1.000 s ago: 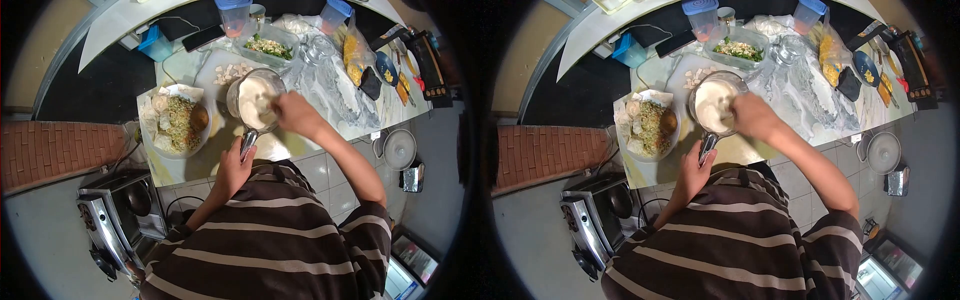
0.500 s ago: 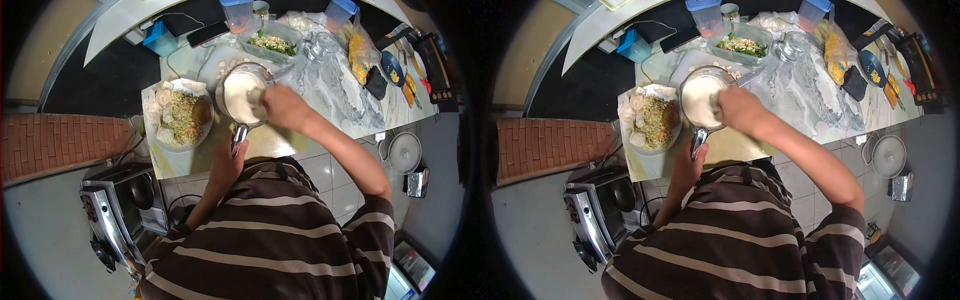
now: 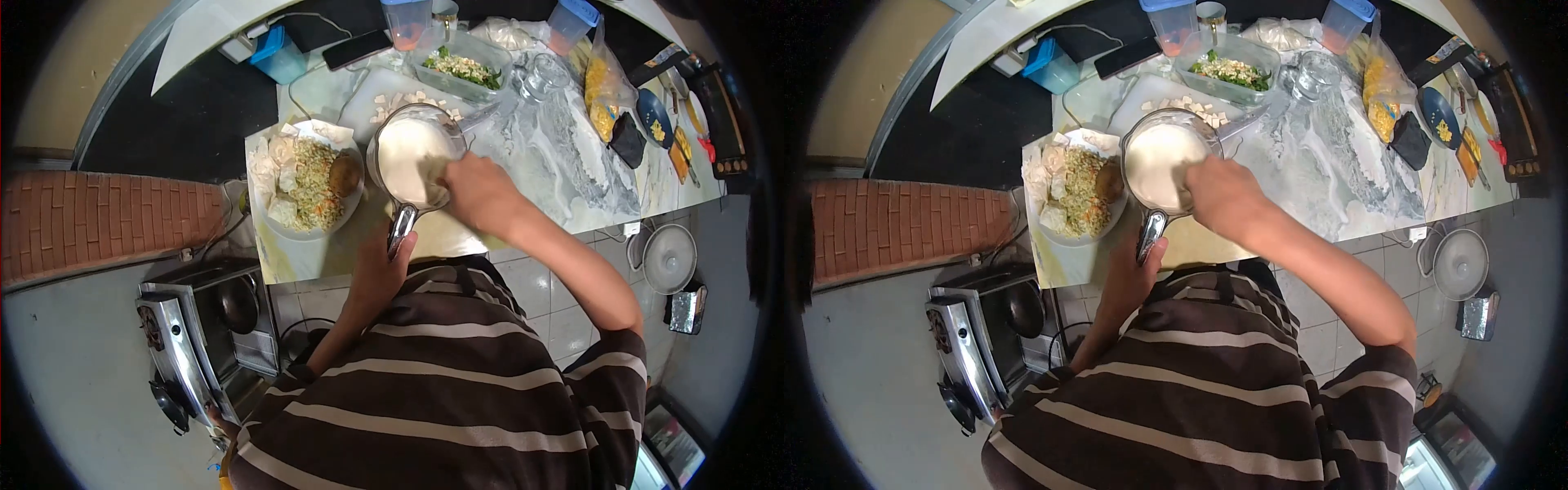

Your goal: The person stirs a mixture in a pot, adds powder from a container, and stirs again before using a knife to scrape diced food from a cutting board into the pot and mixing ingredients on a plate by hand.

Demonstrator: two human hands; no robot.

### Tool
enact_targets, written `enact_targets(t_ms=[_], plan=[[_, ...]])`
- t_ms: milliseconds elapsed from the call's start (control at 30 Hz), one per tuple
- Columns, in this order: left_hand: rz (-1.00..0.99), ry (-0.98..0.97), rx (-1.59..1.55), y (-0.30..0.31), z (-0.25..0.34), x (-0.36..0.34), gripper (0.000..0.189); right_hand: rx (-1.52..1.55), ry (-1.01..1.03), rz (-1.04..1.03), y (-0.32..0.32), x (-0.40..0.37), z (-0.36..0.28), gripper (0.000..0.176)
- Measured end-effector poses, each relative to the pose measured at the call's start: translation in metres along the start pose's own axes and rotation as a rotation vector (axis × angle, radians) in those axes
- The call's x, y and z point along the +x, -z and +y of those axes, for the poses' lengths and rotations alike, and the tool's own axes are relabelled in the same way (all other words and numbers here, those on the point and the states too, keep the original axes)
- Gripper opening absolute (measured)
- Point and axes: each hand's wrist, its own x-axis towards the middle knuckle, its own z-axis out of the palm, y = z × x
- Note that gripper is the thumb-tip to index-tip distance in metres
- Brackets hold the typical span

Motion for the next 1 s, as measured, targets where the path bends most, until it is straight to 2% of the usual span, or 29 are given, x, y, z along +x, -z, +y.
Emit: enact_targets(t_ms=[67,100,200,233,300,333,367,400,500,600,667,733,800,867,933,1000], plan=[[-0.073,0.121,-0.007,0.000,-0.002,-0.003,0.025,0.134,0.124,0.050,-0.001,0.021,0.011,0.019],[-0.112,0.175,-0.005,0.002,-0.003,-0.003,0.025,0.129,0.060,0.142,0.000,0.028,0.014,0.016],[-0.074,0.091,-0.022,0.007,-0.004,-0.001,0.025,0.122,-0.005,0.211,0.003,-0.003,0.016,0.014],[-0.066,0.095,-0.030,0.008,-0.004,0.000,0.025,0.137,0.131,0.234,-0.008,-0.007,0.034,0.021],[-0.189,0.343,-0.245,0.013,-0.005,-0.001,0.023,0.071,0.086,0.258,0.009,-0.026,0.029,0.015],[-0.187,0.348,-0.245,0.014,-0.007,-0.002,0.023,0.008,0.040,0.298,0.018,-0.031,0.028,0.011],[-0.222,0.352,-0.279,0.016,-0.010,-0.003,0.023,-0.098,0.114,0.362,0.020,-0.033,0.035,0.010],[-0.262,0.352,-0.313,0.016,-0.010,-0.003,0.022,-0.095,0.107,0.363,0.021,-0.034,0.033,0.010],[-0.290,0.291,-0.221,0.013,0.000,-0.007,0.022,-0.403,0.133,0.384,0.014,-0.026,0.031,0.016],[-0.371,0.380,-0.313,0.010,0.004,-0.011,0.022,-0.478,0.164,0.338,-0.002,-0.025,0.018,0.017],[-0.366,0.368,-0.279,0.010,0.006,-0.011,0.022,-0.431,0.250,0.266,-0.003,-0.038,0.020,0.021],[-0.361,0.368,-0.249,0.009,0.003,-0.015,0.022,-0.447,0.436,0.204,0.012,-0.056,0.025,0.015],[-0.311,0.187,-0.153,0.004,-0.005,-0.019,0.023,-0.425,0.449,0.228,0.023,-0.050,0.032,0.016],[-0.323,0.207,-0.161,0.001,0.001,-0.022,0.023,-0.502,0.310,0.372,0.029,-0.038,0.033,0.018],[-0.335,0.218,-0.164,0.000,0.009,-0.020,0.023,-0.542,0.271,0.388,0.008,-0.032,0.031,0.021],[-0.295,0.265,-0.152,0.003,0.013,-0.018,0.023,-0.508,0.428,0.309,-0.010,-0.046,0.021,0.024]])
